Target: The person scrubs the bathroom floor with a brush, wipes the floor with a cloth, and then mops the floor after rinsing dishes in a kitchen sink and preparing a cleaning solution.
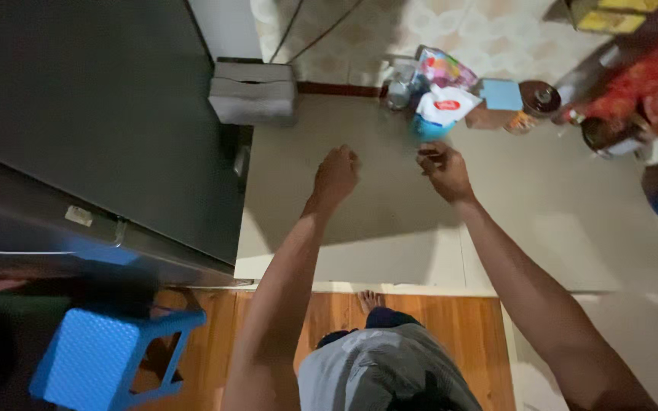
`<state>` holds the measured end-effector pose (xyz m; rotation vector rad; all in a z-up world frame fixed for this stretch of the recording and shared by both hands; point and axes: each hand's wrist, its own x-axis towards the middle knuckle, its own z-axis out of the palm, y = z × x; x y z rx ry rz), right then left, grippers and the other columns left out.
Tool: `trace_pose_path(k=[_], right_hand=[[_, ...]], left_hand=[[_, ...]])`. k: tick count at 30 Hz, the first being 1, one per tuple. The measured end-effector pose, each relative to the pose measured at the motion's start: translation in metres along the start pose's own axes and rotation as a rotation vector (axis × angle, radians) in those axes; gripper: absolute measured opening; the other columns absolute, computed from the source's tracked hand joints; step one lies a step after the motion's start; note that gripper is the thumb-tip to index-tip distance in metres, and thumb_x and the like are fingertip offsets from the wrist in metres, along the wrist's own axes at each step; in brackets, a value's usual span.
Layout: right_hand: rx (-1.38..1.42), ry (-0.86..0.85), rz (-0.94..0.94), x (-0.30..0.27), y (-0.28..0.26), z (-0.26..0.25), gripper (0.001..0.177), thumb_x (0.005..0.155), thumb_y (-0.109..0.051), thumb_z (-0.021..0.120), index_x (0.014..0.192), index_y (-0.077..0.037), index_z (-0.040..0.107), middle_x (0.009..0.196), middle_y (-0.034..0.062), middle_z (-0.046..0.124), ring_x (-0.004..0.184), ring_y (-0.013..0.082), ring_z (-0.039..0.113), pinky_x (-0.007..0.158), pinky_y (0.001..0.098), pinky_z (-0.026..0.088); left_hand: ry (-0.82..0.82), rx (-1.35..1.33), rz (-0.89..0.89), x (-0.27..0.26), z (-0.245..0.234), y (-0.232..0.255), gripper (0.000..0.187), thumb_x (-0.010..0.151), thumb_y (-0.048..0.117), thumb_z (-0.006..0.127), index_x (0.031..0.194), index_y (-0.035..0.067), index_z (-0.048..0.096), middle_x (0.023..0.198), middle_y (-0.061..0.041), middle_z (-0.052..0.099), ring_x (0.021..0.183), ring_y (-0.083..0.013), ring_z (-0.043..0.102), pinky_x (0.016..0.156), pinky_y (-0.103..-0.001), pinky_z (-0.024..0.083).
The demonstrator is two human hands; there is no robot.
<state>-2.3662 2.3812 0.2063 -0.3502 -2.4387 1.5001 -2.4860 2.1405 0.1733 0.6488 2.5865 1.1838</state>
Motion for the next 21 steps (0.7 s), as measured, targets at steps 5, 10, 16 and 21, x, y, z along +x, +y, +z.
trace_pose_path(k=[5, 10, 16, 21], right_hand=[[-0.444, -0.030, -0.186, 0.075, 0.006, -0.016, 0.032, 0.096, -0.016, 0.067, 0.124, -0.002, 0.066, 0.110, 0.0199, 0.072, 0.096, 0.0349, 0.071, 0.082, 0.0457, 0.056], [-0.518, -0.037, -0.382, 0.162, 0.034, -0.013, 0.028, 0.101, -0.017, 0.065, 0.125, -0.002, 0.068, 0.124, 0.0245, 0.065, 0.115, 0.0445, 0.062, 0.097, 0.0532, 0.051], [-0.726, -0.065, -0.627, 0.221, 0.028, -0.015, 0.055, 0.084, -0.026, 0.082, 0.125, 0.002, 0.061, 0.123, 0.0234, 0.062, 0.120, 0.0447, 0.055, 0.100, 0.0538, 0.047], [-0.795, -0.024, -0.631, 0.249, 0.027, -0.016, 0.052, 0.084, -0.025, 0.082, 0.124, 0.001, 0.062, 0.120, 0.0224, 0.063, 0.117, 0.0430, 0.056, 0.098, 0.0526, 0.048]], left_hand=[[0.169, 0.168, 0.324, 0.064, 0.017, 0.001, 0.034, 0.106, 0.022, 0.049, 0.120, -0.006, 0.062, 0.114, -0.027, 0.065, 0.101, -0.0400, 0.065, 0.086, -0.051, 0.053], [-0.025, 0.140, -0.071, 0.088, 0.004, 0.037, 0.037, 0.108, 0.026, 0.045, 0.113, -0.004, 0.065, 0.106, -0.022, 0.069, 0.092, -0.0351, 0.069, 0.088, -0.049, 0.056], [-0.009, 0.274, -0.026, 0.121, 0.014, 0.035, 0.032, 0.106, 0.022, 0.049, 0.113, -0.004, 0.066, 0.110, -0.022, 0.069, 0.097, -0.0334, 0.068, 0.090, -0.048, 0.055], [0.009, 0.250, -0.059, 0.131, 0.023, 0.037, 0.030, 0.107, 0.020, 0.050, 0.114, -0.004, 0.066, 0.116, -0.021, 0.069, 0.104, -0.0326, 0.068, 0.095, -0.047, 0.054]])
